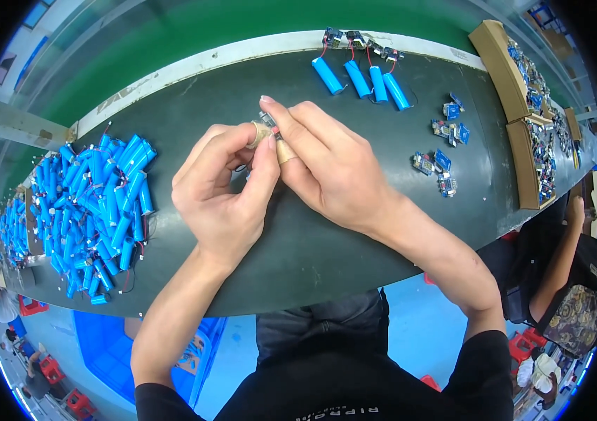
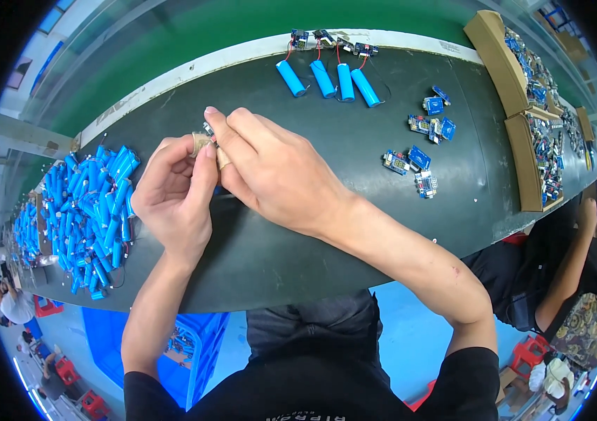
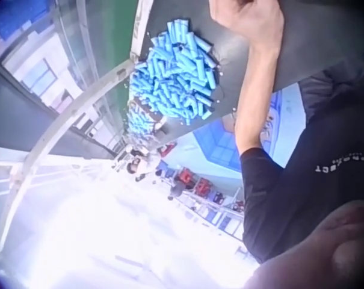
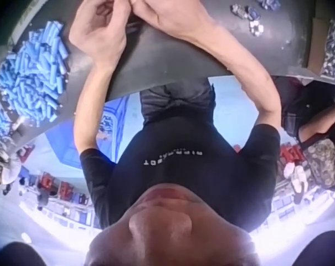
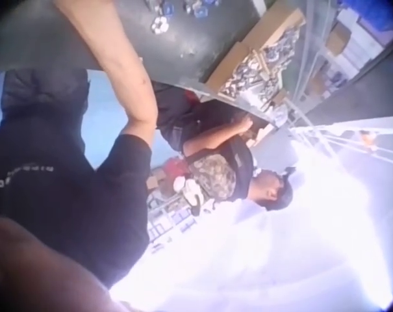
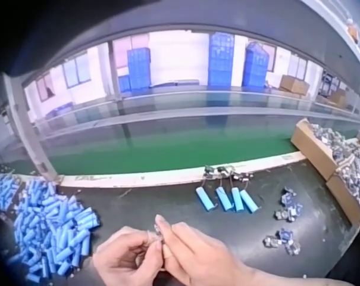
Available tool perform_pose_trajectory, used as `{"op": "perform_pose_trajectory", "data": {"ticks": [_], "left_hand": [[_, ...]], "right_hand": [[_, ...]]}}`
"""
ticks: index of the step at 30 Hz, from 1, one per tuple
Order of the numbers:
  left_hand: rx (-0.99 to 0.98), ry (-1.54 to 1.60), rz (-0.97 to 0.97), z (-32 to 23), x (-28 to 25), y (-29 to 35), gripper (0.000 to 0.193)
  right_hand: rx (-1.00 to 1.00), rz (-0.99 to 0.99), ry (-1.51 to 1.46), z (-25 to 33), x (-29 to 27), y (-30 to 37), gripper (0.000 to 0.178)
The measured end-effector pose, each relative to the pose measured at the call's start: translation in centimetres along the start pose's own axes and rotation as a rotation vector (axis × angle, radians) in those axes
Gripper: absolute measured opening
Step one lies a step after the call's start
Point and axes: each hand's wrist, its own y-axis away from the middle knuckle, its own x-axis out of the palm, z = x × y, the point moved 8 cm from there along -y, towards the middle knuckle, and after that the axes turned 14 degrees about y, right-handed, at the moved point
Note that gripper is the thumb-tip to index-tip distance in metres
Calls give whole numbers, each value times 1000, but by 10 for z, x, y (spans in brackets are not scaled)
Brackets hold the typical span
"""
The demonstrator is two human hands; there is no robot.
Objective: The person assembles small electronic components by hand, attaching plastic caps and metal connectors to cylindrical batteries at an assembly station.
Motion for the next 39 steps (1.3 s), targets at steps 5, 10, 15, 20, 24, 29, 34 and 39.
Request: {"op": "perform_pose_trajectory", "data": {"ticks": [5, 10, 15, 20, 24, 29, 34, 39], "left_hand": [[42, 63, -34, -5, 5, -4, 17], [-24, 106, -52, -4, 3, -1, 17], [-24, 108, -52, -5, 3, -2, 17], [-8, 92, -45, -4, 3, -3, 18], [9, 78, -34, 0, 2, -1, 17], [-55, 71, -13, 0, 3, 1, 15], [-24, 113, -39, -1, 7, -1, 16], [-49, 120, -46, 1, 7, -2, 16]], "right_hand": [[52, -133, -74, -3, -8, -2, 38], [41, -134, -94, -2, -9, -2, 37], [41, -126, -105, -2, -9, -2, 36], [65, -103, -128, -4, -7, -2, 35], [63, -92, -111, -4, -7, -3, 35], [-24, -45, 25, 4, -10, -5, 35], [93, -94, -131, -4, -10, -2, 35], [92, -90, -113, -7, -10, -3, 35]]}}
